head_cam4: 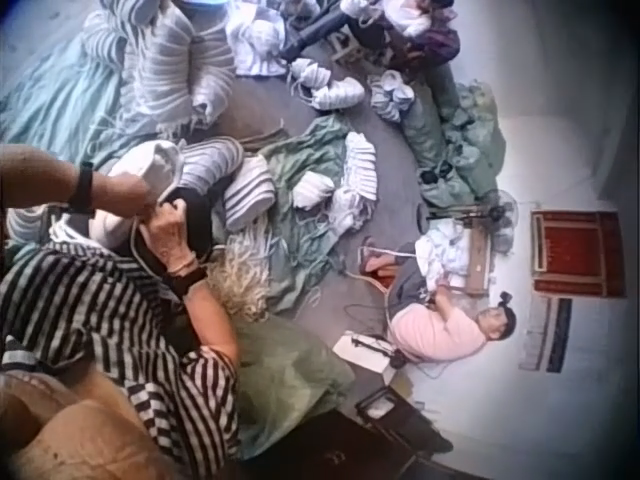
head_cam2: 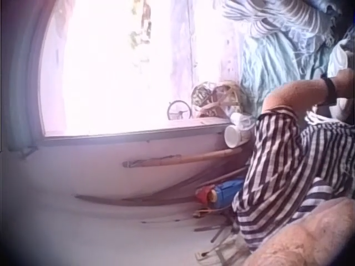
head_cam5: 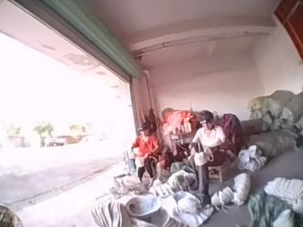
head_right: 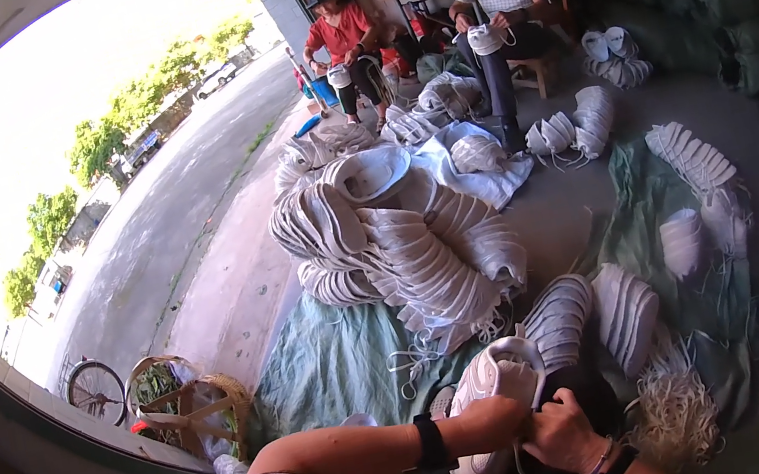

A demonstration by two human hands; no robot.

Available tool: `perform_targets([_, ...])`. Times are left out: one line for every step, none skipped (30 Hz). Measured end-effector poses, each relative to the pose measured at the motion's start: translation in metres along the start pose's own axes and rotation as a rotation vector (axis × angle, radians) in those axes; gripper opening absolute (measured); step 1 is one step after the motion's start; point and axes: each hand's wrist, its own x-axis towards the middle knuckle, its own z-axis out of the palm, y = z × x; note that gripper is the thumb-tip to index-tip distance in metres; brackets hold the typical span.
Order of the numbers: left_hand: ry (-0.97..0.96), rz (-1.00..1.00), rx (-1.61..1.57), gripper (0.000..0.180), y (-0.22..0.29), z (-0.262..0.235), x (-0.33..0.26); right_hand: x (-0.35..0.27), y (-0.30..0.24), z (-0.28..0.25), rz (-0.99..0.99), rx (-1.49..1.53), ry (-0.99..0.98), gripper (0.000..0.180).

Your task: Lacing several pairs of white shoes in a shoe manufacturing environment.

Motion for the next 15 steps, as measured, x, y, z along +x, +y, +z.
perform_targets([0.036, 0.048, -0.024, 0.019, 0.000, -0.001, -0.002, 0.001, 0.000, -0.001, -0.038, 0.007, 0.035, 0.014])
perform_targets([0.026, 0.050, -0.021, 0.019, -0.002, 0.001, 0.003, 0.001, 0.000, -0.001, -0.029, 0.012, 0.040, 0.014])
perform_targets([-0.029, 0.111, 0.061, 0.020, -0.006, 0.005, 0.011, 0.000, -0.002, 0.000, -0.051, -0.038, 0.039, 0.017])
perform_targets([-0.084, 0.172, 0.141, 0.020, -0.008, 0.009, 0.015, 0.000, -0.002, 0.000, -0.072, -0.089, 0.036, 0.020])
perform_targets([-0.058, 0.173, 0.115, 0.021, -0.004, 0.006, 0.011, -0.003, -0.002, 0.001, -0.059, -0.083, 0.040, 0.020])
perform_targets([-0.072, 0.177, 0.116, 0.021, -0.004, 0.005, 0.012, -0.004, -0.001, 0.003, -0.077, -0.083, 0.046, 0.019])
perform_targets([-0.093, 0.170, 0.120, 0.021, -0.003, 0.003, 0.013, -0.006, 0.000, 0.005, -0.097, -0.083, 0.051, 0.018])
perform_targets([-0.110, 0.162, 0.127, 0.021, -0.003, 0.001, 0.014, -0.007, 0.001, 0.007, -0.091, -0.080, 0.054, 0.018])
perform_targets([-0.069, 0.194, 0.119, 0.022, -0.003, -0.002, 0.013, -0.009, 0.003, 0.009, -0.087, -0.074, 0.057, 0.017])
perform_targets([-0.074, 0.195, 0.120, 0.022, -0.005, 0.002, 0.016, -0.010, 0.003, 0.010, -0.084, -0.070, 0.060, 0.016])
perform_targets([-0.177, 0.194, 0.112, 0.022, -0.007, 0.001, 0.021, -0.008, 0.004, 0.010, -0.085, -0.071, 0.062, 0.016])
perform_targets([-0.279, 0.192, 0.104, 0.022, -0.009, 0.001, 0.024, -0.005, 0.004, 0.010, -0.122, -0.065, 0.078, 0.013])
perform_targets([-0.277, 0.190, 0.106, 0.022, -0.010, 0.001, 0.025, -0.003, 0.004, 0.010, -0.160, -0.059, 0.094, 0.010])
perform_targets([-0.311, 0.181, 0.108, 0.021, -0.005, -0.005, 0.023, -0.005, 0.005, 0.011, -0.156, -0.058, 0.093, 0.010])
perform_targets([-0.344, 0.171, 0.110, 0.019, -0.002, -0.008, 0.021, -0.006, 0.005, 0.014, -0.147, -0.066, 0.094, 0.012])
